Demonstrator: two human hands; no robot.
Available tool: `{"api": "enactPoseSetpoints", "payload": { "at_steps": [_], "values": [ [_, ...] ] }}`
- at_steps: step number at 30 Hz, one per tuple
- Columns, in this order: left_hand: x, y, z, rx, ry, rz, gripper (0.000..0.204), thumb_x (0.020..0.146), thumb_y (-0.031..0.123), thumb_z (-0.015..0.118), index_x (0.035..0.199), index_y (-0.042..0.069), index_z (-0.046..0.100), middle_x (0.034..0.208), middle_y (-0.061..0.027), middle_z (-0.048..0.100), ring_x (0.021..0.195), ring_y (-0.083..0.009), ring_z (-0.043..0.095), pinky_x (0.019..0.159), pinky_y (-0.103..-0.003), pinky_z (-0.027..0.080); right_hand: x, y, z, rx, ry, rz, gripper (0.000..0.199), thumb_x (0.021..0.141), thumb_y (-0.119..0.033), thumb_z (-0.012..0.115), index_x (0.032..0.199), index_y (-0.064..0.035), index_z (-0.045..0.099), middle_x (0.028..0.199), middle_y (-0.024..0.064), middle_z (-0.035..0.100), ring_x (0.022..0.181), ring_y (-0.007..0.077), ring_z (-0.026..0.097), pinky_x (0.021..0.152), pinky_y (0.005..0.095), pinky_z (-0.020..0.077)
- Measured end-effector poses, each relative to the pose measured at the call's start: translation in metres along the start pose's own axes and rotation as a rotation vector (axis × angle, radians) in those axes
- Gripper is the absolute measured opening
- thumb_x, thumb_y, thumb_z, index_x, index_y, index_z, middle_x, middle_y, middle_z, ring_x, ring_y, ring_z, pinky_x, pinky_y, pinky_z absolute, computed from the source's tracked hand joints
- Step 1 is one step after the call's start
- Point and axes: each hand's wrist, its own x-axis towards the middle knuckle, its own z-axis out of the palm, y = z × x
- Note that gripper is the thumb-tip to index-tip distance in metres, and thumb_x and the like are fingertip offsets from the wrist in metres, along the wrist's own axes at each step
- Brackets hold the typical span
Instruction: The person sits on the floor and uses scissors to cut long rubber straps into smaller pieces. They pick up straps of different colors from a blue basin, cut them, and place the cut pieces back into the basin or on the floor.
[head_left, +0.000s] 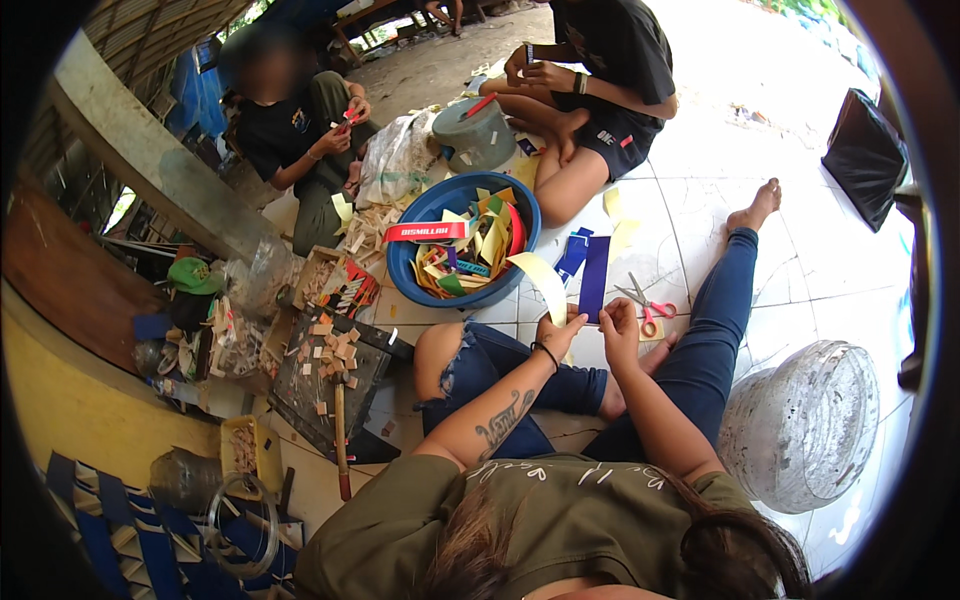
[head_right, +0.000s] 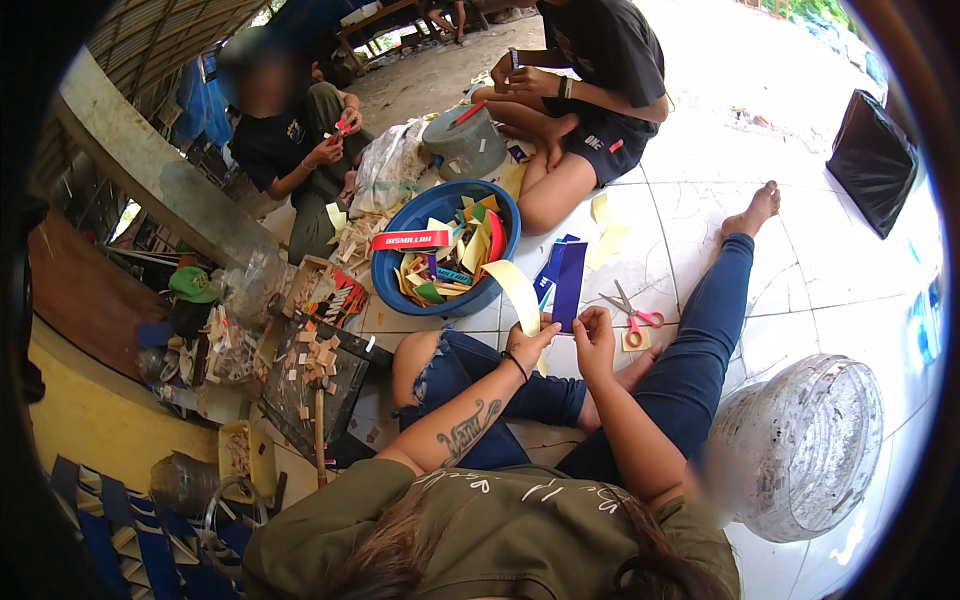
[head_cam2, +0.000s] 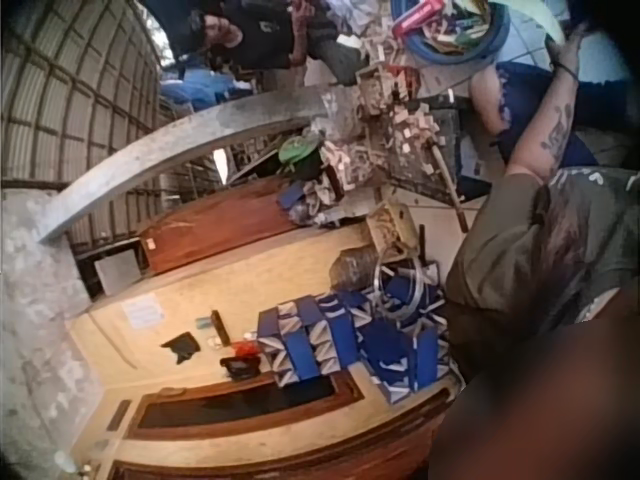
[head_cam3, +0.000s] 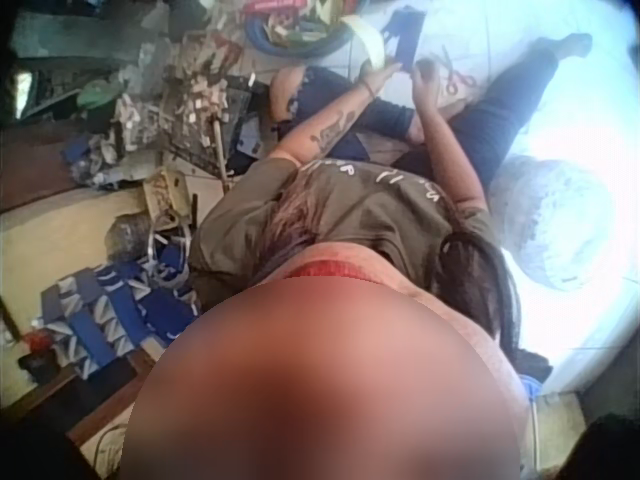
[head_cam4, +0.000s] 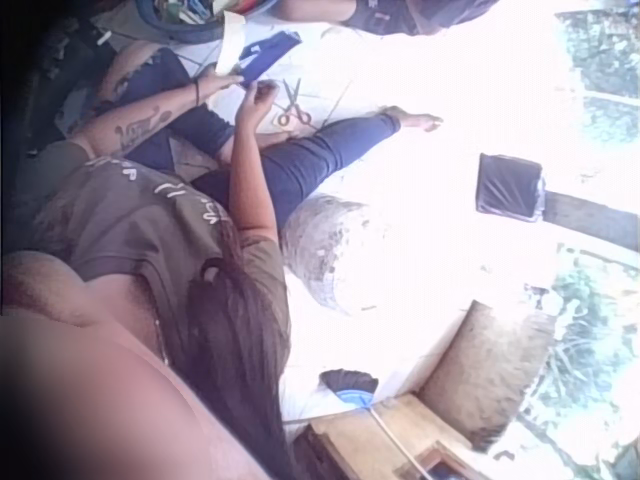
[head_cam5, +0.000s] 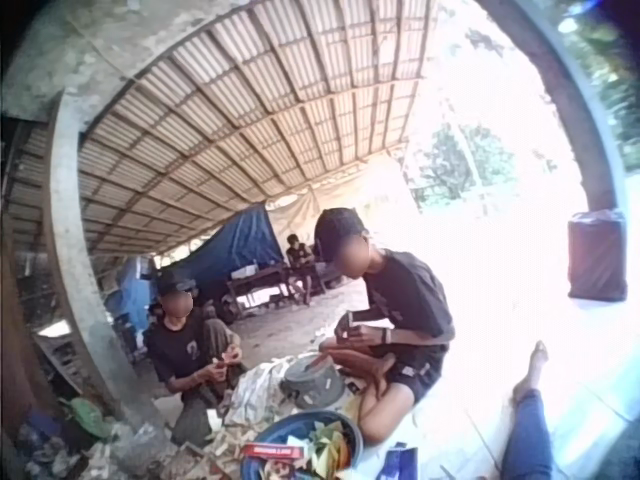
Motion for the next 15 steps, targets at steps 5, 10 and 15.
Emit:
{"api": "enactPoseSetpoints", "payload": {
  "at_steps": [5,10,15],
  "values": [
    [0.004,-0.002,-0.004,-0.075,0.073,-0.020,0.018,0.075,0.007,0.067,0.090,0.002,0.058,0.071,-0.0003,0.056,0.057,-0.0072,0.049,0.053,-0.020,0.039,0.005,-0.001,-0.006,-0.131,-0.062,0.053,0.020,0.080,-0.001,0.056,0.096,-0.0050,0.043,0.085,0.0046,0.051,0.076,0.0080,0.052,0.065,0.0194,0.0407],
    [0.015,0.006,-0.023,-0.154,0.175,-0.010,0.018,0.075,0.004,0.065,0.090,0.002,0.056,0.069,0.0005,0.054,0.055,-0.0068,0.047,0.050,-0.019,0.037,0.042,0.001,-0.059,-1.123,0.037,-0.006,0.041,0.070,-0.015,0.066,0.106,-0.0054,0.050,0.097,0.0125,0.056,0.092,0.0280,0.055,0.078,0.0373,0.0439],
    [0.024,0.024,-0.056,-0.194,0.283,0.032,0.015,0.074,0.004,0.064,0.087,0.000,0.058,0.066,0.0005,0.053,0.052,-0.0069,0.045,0.048,-0.020,0.036,0.041,0.034,-0.088,-1.648,0.060,0.290,0.034,0.077,-0.025,0.054,0.107,-0.0081,0.054,0.109,0.0095,0.052,0.106,0.0247,0.047,0.082,0.0415,0.0423]
  ]
}}
